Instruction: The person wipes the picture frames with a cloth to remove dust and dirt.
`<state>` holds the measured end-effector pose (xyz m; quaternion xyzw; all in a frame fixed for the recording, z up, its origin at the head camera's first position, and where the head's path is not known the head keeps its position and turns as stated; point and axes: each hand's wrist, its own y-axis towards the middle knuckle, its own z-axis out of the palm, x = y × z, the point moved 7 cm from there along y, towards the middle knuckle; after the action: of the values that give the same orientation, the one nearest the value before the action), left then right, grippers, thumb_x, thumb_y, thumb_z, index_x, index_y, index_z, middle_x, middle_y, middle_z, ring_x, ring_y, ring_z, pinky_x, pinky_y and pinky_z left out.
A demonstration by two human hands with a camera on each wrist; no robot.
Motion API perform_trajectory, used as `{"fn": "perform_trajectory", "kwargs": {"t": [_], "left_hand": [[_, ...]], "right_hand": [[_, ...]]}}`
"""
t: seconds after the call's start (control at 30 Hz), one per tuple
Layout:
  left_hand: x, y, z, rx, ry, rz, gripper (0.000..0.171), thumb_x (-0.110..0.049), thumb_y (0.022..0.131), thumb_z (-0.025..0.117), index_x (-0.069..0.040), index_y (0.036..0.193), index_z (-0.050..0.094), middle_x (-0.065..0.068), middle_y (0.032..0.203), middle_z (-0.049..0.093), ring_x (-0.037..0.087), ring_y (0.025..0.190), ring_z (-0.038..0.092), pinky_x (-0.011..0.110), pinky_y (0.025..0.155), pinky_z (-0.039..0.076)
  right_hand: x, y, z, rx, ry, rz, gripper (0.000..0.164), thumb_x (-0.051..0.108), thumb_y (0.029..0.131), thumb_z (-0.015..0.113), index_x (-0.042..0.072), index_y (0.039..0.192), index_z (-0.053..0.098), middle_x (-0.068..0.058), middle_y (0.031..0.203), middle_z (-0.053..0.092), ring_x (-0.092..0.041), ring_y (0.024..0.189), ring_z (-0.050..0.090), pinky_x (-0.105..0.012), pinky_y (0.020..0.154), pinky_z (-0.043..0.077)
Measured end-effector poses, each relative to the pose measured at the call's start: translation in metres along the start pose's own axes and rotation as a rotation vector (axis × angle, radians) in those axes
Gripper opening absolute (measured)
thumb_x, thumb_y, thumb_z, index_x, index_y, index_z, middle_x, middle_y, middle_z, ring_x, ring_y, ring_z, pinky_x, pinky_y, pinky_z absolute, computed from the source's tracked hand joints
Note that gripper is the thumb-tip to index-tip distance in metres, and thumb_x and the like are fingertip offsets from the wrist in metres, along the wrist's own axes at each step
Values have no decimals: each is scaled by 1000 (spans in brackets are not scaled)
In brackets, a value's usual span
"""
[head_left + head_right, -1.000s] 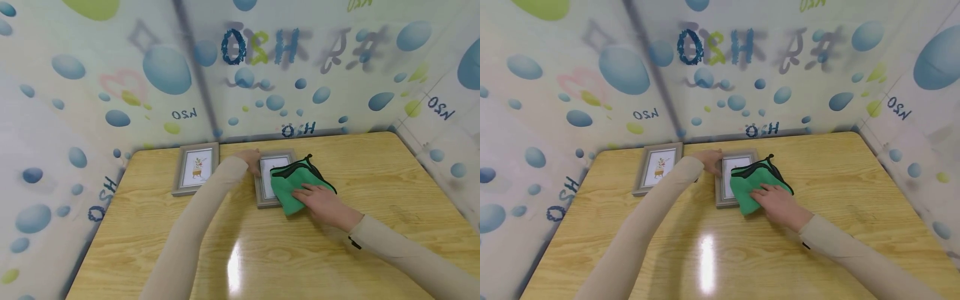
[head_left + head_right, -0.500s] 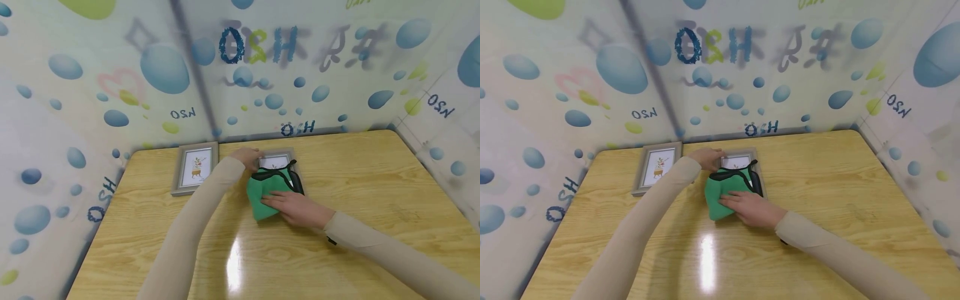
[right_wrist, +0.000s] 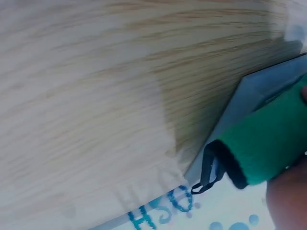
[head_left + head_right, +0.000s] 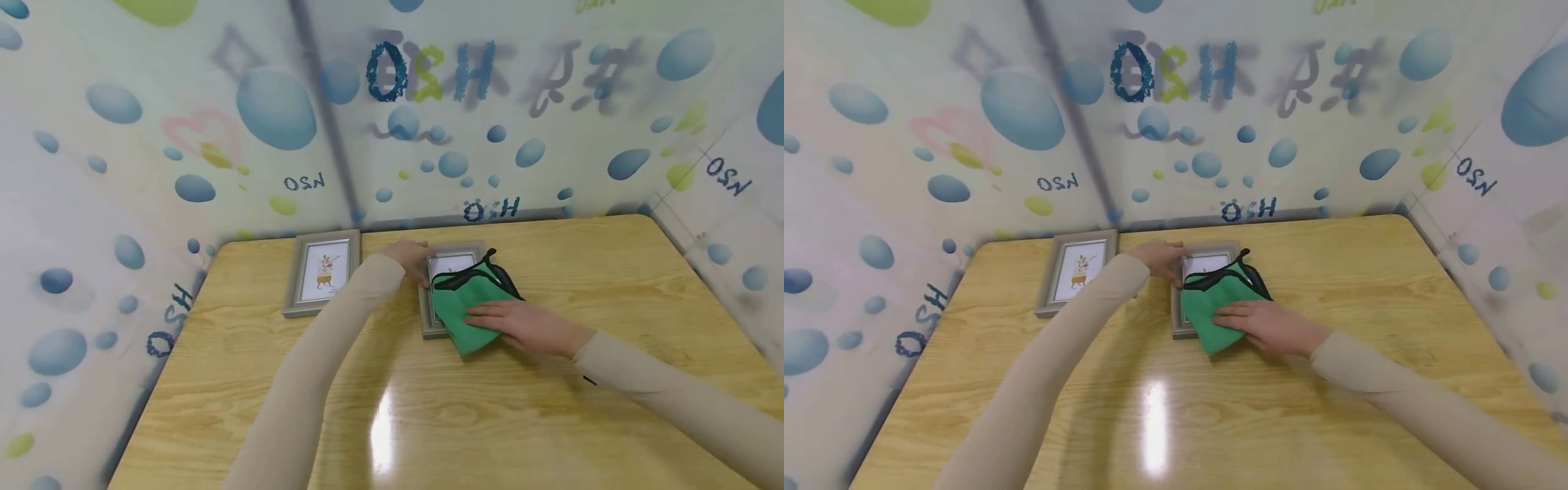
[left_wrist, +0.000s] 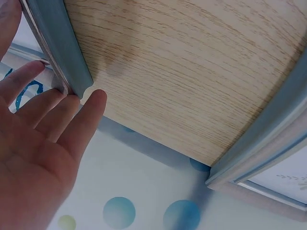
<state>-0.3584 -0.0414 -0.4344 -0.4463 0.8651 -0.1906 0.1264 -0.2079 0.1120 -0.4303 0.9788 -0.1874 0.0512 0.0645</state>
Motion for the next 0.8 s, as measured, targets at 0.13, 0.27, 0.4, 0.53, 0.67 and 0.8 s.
{"fn": "perform_trajectory", "kwargs": {"t": [0.13, 0.27, 0.4, 0.53, 0.67, 0.8], "left_hand": [[-1, 1, 1, 7, 30, 11, 75, -46, 84, 70, -20, 148, 39, 8, 155, 29, 27, 137, 35, 39, 110, 30], [-1, 4, 0, -1, 85, 7, 74, -48, 84, 70, -20, 147, 41, 7, 153, 33, 26, 134, 39, 38, 108, 32], [-1, 7, 0, 0, 100, -4, 71, -46, 86, 69, -22, 147, 41, 5, 152, 36, 26, 132, 41, 38, 107, 35], [-1, 8, 2, 19, 114, -3, 70, -45, 88, 67, -24, 148, 39, 5, 154, 33, 26, 134, 39, 38, 107, 34], [-3, 7, 2, 43, 149, 7, 74, -47, 88, 67, -22, 150, 36, 6, 155, 30, 25, 136, 36, 37, 109, 32], [-3, 4, 0, 65, 155, 7, 79, -50, 85, 67, -20, 151, 34, 9, 155, 28, 26, 137, 33, 38, 111, 29]], "right_hand": [[17, -2, 4, 9, -203, -109, 51, 2, 87, 65, 8, 136, 54, -8, 141, 50, -27, 129, 45, -42, 100, 42], [48, 17, 15, -58, -385, -287, 38, 7, 101, 40, 9, 135, 55, -7, 140, 51, -23, 130, 44, -36, 104, 39], [61, 39, 25, -107, -475, -332, 51, 9, 107, 12, 9, 134, 56, -6, 138, 53, -20, 130, 45, -33, 106, 36], [59, 45, 28, -105, -496, -321, 46, 10, 107, 19, 10, 133, 57, -5, 137, 54, -19, 130, 44, -33, 107, 34], [50, 30, 26, -120, -525, -328, 54, 7, 107, 11, 11, 130, 60, -4, 135, 56, -18, 129, 46, -34, 107, 35], [34, -1, 18, -141, -542, -344, 65, 4, 105, 1, 11, 126, 62, -3, 132, 58, -18, 125, 49, -34, 103, 39]]}}
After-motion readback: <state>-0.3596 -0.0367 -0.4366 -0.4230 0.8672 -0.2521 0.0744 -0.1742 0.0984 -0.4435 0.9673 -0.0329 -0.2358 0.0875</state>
